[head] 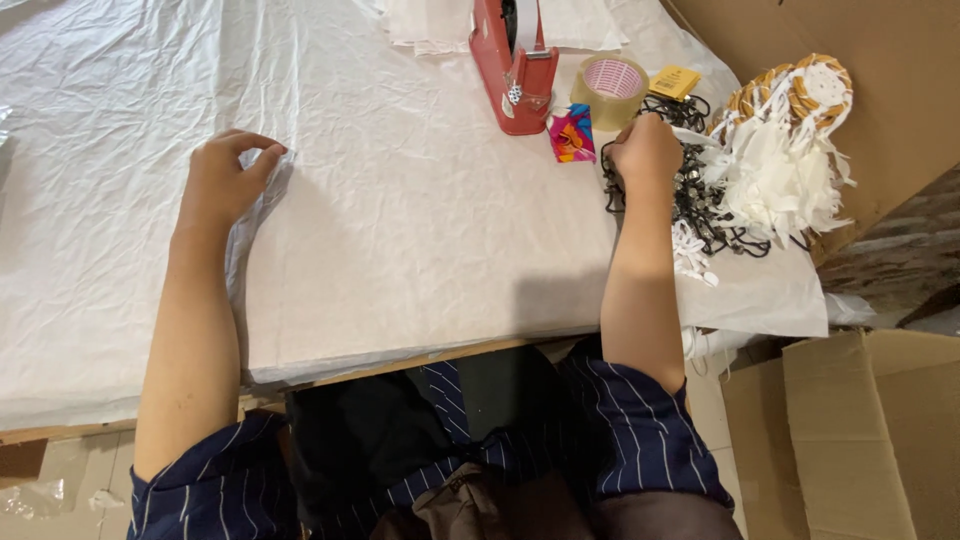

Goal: Packaging decorative chains into plastic bags and sealing them with tape

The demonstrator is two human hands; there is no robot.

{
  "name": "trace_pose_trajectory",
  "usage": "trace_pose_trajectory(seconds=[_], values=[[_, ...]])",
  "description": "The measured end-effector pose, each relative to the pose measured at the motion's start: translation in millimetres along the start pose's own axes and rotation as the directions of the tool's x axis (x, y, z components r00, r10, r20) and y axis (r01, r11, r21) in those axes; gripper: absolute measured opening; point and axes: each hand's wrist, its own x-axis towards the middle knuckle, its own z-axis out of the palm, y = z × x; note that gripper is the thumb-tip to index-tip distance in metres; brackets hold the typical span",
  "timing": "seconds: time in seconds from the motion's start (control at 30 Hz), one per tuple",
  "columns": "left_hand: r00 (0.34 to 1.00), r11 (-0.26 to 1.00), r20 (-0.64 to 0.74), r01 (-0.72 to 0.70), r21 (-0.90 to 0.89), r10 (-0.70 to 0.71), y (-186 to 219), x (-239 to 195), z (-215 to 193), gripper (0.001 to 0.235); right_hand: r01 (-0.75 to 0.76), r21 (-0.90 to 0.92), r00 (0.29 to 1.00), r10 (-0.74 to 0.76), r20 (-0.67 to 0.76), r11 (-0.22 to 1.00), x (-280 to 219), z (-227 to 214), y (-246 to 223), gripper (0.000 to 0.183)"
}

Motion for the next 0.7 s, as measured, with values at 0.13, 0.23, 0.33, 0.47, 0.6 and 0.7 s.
trace_pose_trajectory(seconds=[0.13, 0.23, 0.33, 0.47, 0.6, 0.7], values=[[1.000, 1.000, 0.004, 0.003, 0.001, -0.003, 9, -2, -4, 0.014, -0.016, 0.022, 1.000, 0.015, 0.012, 1.000, -16, -17, -13, 0.015], [1.000, 1.000, -0.001, -0.004, 0.010, 0.004, 14, -1, -6, 0.013, 0.012, 0.039, 0.996, -0.016, 0.092, 0.999, -21, -22, -15, 0.035], [0.995, 0.994, -0.016, -0.102, 0.027, 0.103, 12, -2, -4, 0.016, 0.075, -0.128, 0.997, -0.072, 0.033, 0.989, 3, 7, 8, 0.029], [0.988, 0.988, -0.028, -0.149, 0.024, 0.150, 25, -6, -7, 0.014, 0.096, -0.007, 0.994, -0.096, -0.047, 0.995, 3, 15, 4, 0.030], [0.980, 0.978, -0.023, -0.199, -0.060, 0.198, 38, -7, 0, 0.012, 0.087, 0.099, 0.982, -0.069, -0.176, 0.991, 37, 49, 38, 0.017], [0.943, 0.937, 0.020, -0.326, -0.123, 0.331, 54, -5, 9, 0.011, 0.098, 0.068, 0.975, -0.082, -0.205, 0.993, 18, 22, 19, 0.019]])
